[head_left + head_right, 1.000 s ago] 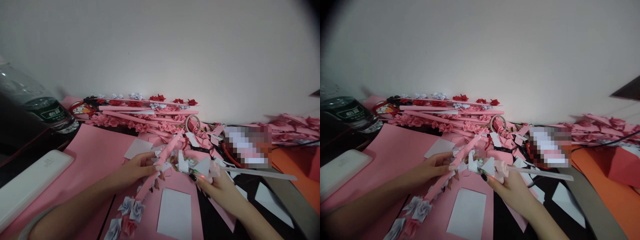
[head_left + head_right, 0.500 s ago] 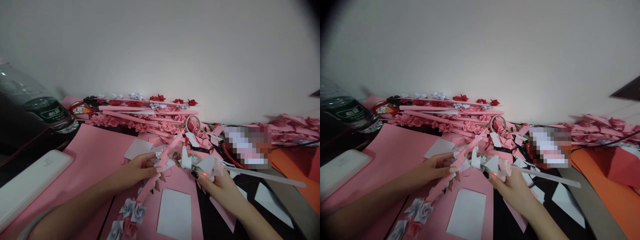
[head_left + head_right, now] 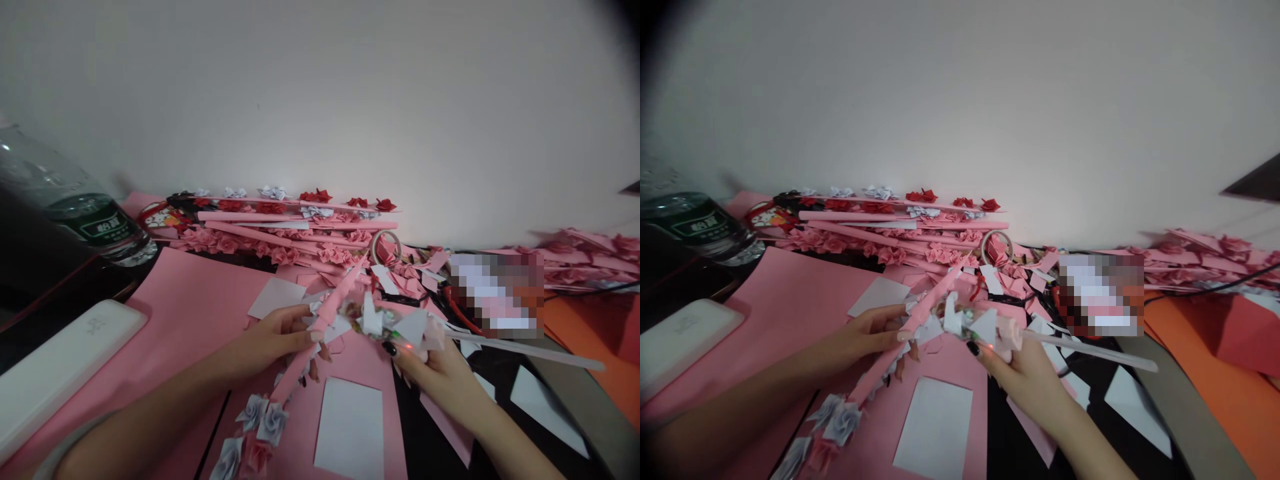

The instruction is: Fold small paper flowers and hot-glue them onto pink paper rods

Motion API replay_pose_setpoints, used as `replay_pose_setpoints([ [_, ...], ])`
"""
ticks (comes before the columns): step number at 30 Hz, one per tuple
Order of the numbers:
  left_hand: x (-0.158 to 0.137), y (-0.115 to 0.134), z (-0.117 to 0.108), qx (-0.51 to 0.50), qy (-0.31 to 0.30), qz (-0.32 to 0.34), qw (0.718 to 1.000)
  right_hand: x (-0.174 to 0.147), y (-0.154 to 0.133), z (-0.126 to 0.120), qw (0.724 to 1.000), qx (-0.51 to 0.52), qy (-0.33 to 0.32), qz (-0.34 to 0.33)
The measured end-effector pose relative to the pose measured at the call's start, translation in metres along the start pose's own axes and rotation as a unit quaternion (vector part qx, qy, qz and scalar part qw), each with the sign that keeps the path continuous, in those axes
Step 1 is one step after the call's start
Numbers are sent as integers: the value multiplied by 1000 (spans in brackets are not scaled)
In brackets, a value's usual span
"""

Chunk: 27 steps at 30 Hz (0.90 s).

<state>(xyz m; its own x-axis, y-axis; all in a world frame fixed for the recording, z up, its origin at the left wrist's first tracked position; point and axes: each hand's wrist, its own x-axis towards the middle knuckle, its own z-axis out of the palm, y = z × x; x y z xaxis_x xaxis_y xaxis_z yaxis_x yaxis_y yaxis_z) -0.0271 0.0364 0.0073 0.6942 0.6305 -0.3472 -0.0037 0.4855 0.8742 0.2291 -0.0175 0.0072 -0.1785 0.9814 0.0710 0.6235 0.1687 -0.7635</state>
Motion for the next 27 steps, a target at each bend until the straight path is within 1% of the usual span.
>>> replay_pose_setpoints([
  [2, 0, 0, 0, -3, -1, 1, 1000, 0, 0, 0, 1000, 14, -8, 12],
  [5, 0, 0, 0, 1, 0, -4, 1000, 1, -4, 0, 999, -7, -33, -12],
  [7, 0, 0, 1, 3, 7, -3, 1000, 1, -6, 1, 999, -23, -31, -11],
  [10, 0, -1, 1, 13, 9, 2, 1000, 1, -8, 1, 1000, -14, -16, 12],
  [14, 1, -1, 1, 30, 3, 4, 1000, 0, -7, 2, 999, -17, -38, -8],
  [18, 2, -4, 1, 38, 7, 10, 999, 1, -7, 2, 1000, 1, -13, 4],
  [23, 3, -8, 1, 43, 0, 22, 999, 0, -3, 4, 999, 5, -43, 3],
  [27, 3, -8, 2, 46, 12, 16, 999, -1, -2, 4, 1000, 9, -9, 25],
])
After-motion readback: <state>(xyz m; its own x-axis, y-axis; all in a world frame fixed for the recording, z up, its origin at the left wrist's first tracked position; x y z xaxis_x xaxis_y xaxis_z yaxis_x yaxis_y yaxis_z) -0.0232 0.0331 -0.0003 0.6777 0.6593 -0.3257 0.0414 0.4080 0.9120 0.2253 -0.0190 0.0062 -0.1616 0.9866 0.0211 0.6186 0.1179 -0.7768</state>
